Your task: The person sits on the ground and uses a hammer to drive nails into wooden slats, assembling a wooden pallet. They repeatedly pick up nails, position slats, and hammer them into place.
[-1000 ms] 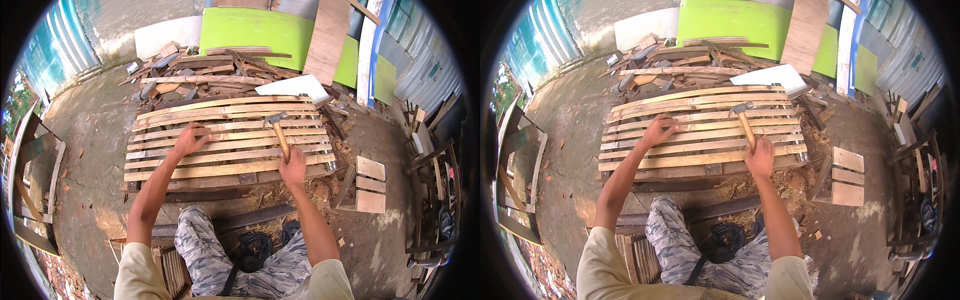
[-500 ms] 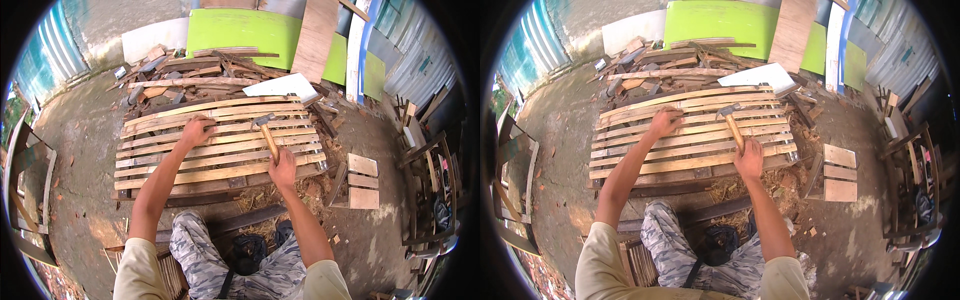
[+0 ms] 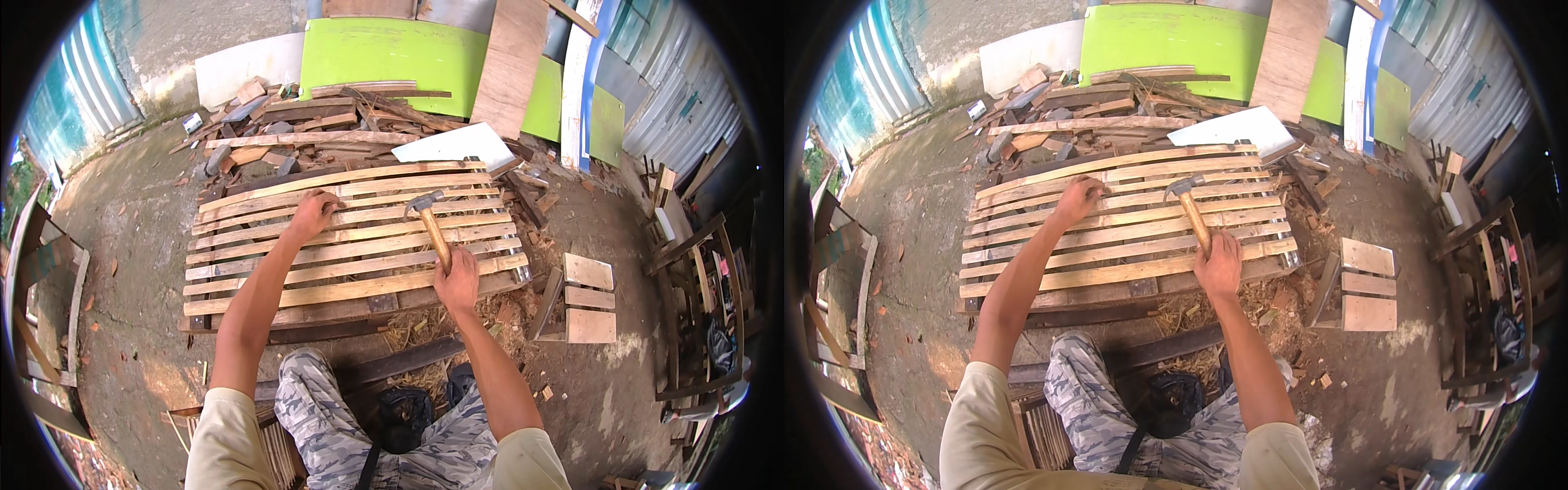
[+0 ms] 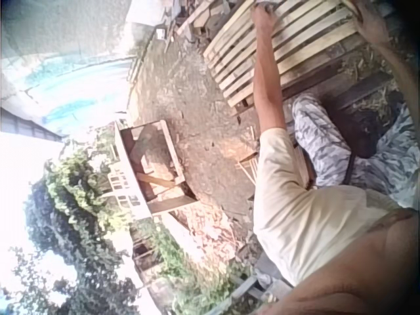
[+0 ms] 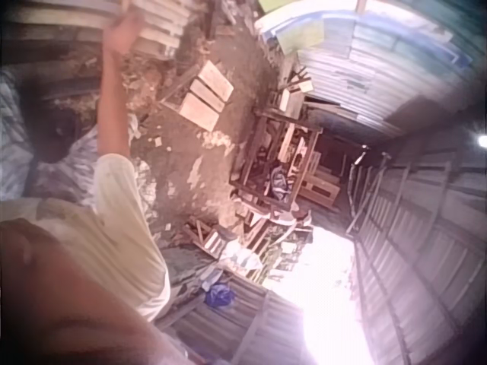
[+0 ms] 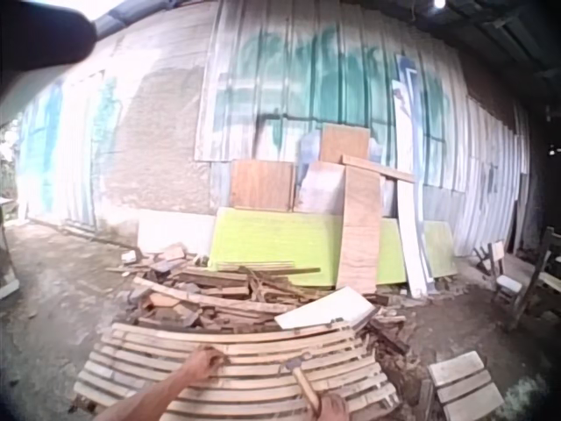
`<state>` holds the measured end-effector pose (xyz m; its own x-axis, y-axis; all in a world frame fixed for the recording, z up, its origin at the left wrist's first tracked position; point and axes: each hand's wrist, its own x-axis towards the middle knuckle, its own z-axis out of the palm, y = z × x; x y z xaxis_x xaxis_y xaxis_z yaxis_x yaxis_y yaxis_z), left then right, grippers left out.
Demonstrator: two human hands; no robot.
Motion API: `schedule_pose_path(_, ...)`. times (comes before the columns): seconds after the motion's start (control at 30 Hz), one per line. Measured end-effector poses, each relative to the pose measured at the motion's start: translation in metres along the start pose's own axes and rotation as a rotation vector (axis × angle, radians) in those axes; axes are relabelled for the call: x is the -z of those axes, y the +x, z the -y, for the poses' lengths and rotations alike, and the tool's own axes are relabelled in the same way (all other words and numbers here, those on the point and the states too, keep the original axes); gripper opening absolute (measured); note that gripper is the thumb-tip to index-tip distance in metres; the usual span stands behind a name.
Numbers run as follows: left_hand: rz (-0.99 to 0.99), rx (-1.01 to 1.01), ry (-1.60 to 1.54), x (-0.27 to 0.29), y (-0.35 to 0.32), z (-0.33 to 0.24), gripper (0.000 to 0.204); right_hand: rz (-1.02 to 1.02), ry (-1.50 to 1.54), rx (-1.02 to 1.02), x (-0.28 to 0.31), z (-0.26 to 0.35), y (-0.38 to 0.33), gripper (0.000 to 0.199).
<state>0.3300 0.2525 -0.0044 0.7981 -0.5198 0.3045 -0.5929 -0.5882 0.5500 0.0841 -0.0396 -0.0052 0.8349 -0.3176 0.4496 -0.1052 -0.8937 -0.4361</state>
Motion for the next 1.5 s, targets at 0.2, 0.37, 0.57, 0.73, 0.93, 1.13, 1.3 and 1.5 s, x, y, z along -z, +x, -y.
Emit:
schedule_pose_path(0.2,0.030,0.072,-0.212,0.000,0.001,0.001,0.020,-0.003,-0.010,0.001,-0.001,-0.002,0.000,0.029)
schedule_pose_path(0.37,-0.145,0.039,0.137,-0.004,0.006,0.004,0.024,0.003,-0.013,-0.002,0.002,0.001,-0.001,0.030)
schedule_pose_path(0.57,-0.095,0.141,0.199,-0.013,0.021,0.009,0.026,0.006,-0.026,-0.011,0.000,-0.002,0.000,0.033)
schedule_pose_path(0.73,-0.076,0.206,0.199,-0.019,0.025,0.009,0.025,0.000,-0.019,-0.002,-0.002,-0.001,-0.001,0.031)
schedule_pose_path(0.93,-0.050,0.218,0.171,-0.012,0.028,0.004,0.027,-0.015,-0.009,0.011,-0.002,-0.001,-0.001,0.029)
schedule_pose_path(1.13,0.172,0.236,0.121,-0.012,0.049,-0.028,0.037,-0.027,-0.036,0.002,-0.002,-0.015,-0.003,0.030)
schedule_pose_path(1.3,0.240,0.202,-0.065,-0.007,0.056,0.006,0.036,0.007,-0.004,-0.003,-0.004,-0.004,0.000,0.028)
schedule_pose_path(1.5,0.146,0.015,-0.059,-0.009,0.057,0.013,0.034,0.007,-0.016,-0.020,0.000,-0.001,0.000,0.025)
